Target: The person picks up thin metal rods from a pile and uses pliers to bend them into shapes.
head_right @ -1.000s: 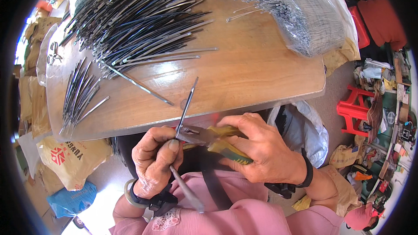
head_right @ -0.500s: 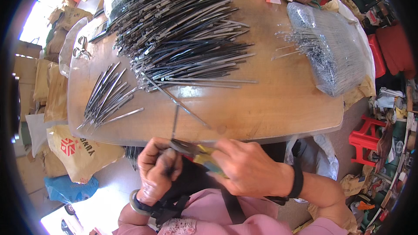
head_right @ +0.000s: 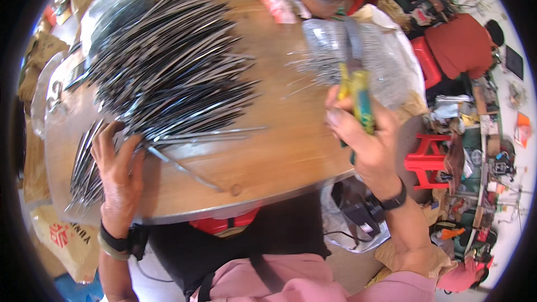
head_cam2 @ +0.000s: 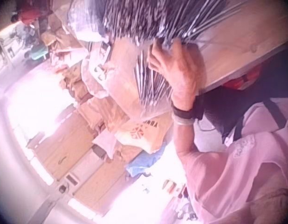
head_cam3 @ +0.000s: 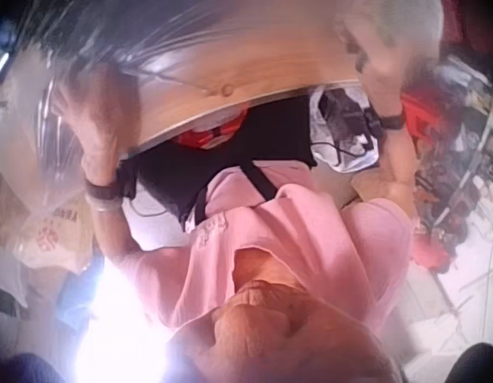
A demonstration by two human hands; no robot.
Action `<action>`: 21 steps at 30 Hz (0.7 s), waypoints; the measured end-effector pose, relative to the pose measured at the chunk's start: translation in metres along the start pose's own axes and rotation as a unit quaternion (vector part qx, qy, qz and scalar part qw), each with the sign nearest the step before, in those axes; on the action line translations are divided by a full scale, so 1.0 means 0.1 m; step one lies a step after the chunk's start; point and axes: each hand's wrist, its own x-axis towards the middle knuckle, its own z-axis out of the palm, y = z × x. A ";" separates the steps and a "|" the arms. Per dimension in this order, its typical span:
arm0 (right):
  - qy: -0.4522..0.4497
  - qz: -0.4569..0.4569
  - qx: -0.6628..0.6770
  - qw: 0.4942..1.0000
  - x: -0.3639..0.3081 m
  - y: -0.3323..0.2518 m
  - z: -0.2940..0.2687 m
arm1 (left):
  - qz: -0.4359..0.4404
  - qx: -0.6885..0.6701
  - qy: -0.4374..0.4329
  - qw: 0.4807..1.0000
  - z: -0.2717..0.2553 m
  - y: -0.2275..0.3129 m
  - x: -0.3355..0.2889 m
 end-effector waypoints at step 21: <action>0.025 -0.440 -0.486 0.755 0.24 -0.01 -0.26 | -0.469 -0.579 -0.067 0.664 -0.14 0.90 -0.59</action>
